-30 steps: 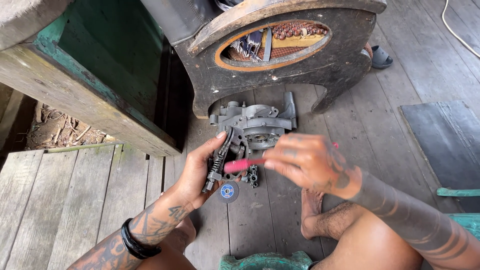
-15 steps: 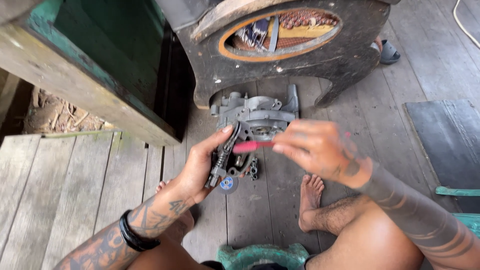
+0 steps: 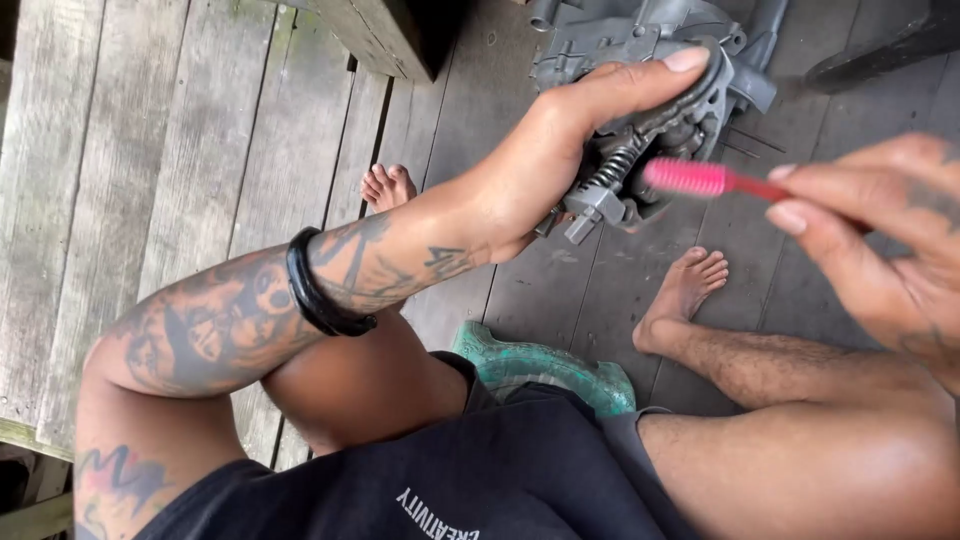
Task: Cleaning a motorcycle engine component using a toothbrush to remove dirt and grime.
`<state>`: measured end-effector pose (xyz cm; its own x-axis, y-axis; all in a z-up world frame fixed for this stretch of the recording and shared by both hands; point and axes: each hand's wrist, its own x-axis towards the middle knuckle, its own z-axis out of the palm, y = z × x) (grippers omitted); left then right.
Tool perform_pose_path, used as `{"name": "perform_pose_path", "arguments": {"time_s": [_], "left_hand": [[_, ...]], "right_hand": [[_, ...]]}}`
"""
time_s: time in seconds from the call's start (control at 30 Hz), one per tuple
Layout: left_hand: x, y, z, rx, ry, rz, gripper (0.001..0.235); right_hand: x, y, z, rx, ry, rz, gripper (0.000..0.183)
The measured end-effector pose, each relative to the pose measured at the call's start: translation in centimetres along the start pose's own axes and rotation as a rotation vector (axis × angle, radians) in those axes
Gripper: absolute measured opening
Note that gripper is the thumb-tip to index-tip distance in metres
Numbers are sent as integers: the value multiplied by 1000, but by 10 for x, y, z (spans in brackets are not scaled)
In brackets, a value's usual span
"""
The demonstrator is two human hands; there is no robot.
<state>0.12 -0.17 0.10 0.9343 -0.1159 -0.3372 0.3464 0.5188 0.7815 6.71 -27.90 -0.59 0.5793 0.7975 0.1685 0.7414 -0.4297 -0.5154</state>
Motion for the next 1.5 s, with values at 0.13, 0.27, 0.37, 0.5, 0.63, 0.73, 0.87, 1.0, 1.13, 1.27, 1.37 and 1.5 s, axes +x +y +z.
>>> {"name": "perform_pose_path", "arguments": {"time_s": [0.13,0.27,0.37,0.5,0.63,0.73,0.87,1.0,1.13,1.27,1.37,1.5], "left_hand": [[-6,8,4,36,27,-62,72],[-4,2,-5,-86,-48,-15,51],[-5,3,-6,2,-15,-2,58],[-11,10,-4,21,46,-82,65],[-12,10,-8,3,22,-75,65],[-17,12,-9,-10,0,-67,57],[-17,10,-10,29,-2,-58,58],[-18,14,-9,106,9,-37,74],[-17,10,-10,182,31,-22,83],[-17,14,-8,149,47,-59,76],[-17,13,-8,151,61,-70,72],[-17,12,-9,94,29,-59,70]], "right_hand": [[3,10,-1,19,-64,41,23],[4,9,1,-10,-46,51,22],[6,8,4,-3,-64,-12,25],[7,24,5,48,-75,118,21],[14,6,4,-49,-96,-15,24],[13,6,3,-76,-111,-83,27],[10,20,3,-3,-90,36,27],[9,20,2,30,-131,87,24],[6,28,3,19,-132,93,25],[6,19,2,17,-139,50,27],[5,31,3,0,-135,49,26],[3,22,2,-15,-139,83,28]]}}
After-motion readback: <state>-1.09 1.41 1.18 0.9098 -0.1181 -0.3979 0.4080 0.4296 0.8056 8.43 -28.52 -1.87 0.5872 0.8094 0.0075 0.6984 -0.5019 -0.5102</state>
